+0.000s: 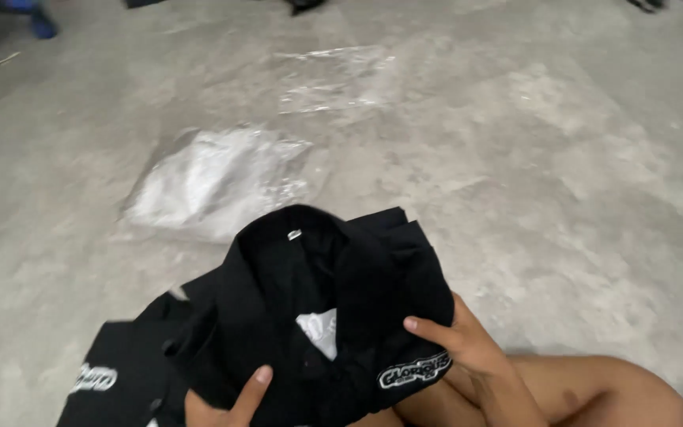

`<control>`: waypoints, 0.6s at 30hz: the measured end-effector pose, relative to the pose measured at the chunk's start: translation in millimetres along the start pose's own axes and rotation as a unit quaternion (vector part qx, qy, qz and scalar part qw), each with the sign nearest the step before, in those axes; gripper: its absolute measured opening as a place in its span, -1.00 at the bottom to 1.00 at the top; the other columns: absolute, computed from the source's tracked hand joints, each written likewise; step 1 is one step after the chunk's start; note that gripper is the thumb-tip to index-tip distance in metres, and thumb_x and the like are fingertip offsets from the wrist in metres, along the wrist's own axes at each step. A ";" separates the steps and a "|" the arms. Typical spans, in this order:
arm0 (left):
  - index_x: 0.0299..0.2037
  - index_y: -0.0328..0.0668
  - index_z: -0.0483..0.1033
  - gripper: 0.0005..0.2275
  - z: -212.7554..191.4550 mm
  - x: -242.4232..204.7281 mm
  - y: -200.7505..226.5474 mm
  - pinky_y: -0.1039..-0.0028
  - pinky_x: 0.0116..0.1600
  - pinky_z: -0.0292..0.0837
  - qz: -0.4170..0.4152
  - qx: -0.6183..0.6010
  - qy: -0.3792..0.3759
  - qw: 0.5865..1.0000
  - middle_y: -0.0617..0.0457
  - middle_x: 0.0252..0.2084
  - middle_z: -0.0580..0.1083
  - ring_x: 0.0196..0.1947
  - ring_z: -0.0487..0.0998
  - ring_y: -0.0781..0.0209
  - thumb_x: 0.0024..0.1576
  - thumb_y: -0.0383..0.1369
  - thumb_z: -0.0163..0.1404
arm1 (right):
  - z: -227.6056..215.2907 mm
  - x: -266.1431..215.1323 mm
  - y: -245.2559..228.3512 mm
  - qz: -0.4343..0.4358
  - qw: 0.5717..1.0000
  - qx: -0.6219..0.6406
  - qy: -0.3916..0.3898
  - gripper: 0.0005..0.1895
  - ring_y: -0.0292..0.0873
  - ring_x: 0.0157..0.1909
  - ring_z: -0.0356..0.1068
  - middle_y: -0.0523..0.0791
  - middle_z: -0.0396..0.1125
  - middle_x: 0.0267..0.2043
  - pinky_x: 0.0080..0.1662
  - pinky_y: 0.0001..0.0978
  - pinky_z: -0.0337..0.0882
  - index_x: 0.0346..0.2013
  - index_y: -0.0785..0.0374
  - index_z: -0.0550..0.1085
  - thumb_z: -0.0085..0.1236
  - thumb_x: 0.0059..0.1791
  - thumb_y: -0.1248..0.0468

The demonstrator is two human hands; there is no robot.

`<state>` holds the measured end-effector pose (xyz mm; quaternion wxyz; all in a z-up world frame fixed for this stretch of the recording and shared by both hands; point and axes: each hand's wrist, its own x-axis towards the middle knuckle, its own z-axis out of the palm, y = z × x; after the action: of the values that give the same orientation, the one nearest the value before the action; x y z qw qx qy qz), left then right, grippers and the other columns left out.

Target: The person sits on the floor and places folded black polo shirts into clear plastic bags. They smooth the shirts inside the bags and fold the plastic over to seal them. The person repeats this process for multiple shirts, stacking the packaged items on the floor.

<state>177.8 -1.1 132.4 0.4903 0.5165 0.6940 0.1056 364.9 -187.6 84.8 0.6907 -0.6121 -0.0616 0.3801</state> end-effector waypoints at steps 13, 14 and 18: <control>-0.08 -0.23 0.44 -0.59 240.2 -92.1 86.6 0.49 -0.04 0.40 0.228 0.085 -0.409 0.880 -0.03 -0.16 0.54 -0.12 0.53 0.17 -0.20 -0.36 0.10 | -184.2 -53.1 -18.3 -0.002 0.913 0.170 0.372 -0.53 0.04 -0.09 0.37 0.10 0.37 -0.10 -0.06 -0.25 0.37 -0.03 0.40 0.39 0.09 -0.25 0.46; -0.06 -0.23 0.44 -0.58 249.6 -94.1 92.4 0.48 -0.03 0.40 0.234 0.078 -0.417 0.875 -0.03 -0.13 0.52 -0.10 0.52 0.17 -0.19 -0.36 0.09 | -191.1 -48.7 -23.6 -0.006 0.916 0.168 0.364 -0.51 0.03 -0.08 0.36 0.09 0.37 -0.09 -0.05 -0.25 0.37 -0.02 0.39 0.37 0.10 -0.26 0.44; 0.12 -0.24 0.29 -0.44 292.0 -69.5 91.3 0.10 0.07 0.29 0.324 0.119 -0.398 0.850 -0.30 0.05 0.36 0.08 0.34 -0.23 -0.09 -0.23 0.14 | -215.3 -6.0 -0.5 -0.068 0.926 0.102 0.358 -0.53 -0.07 -0.22 0.36 0.06 0.36 -0.28 -0.23 -0.16 0.39 -0.13 0.45 0.43 0.27 -0.30 0.36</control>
<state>463.3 -122.6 86.7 0.5976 0.7639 0.2404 -0.0393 479.3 -363.1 35.2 0.7497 -0.6279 0.1874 0.0924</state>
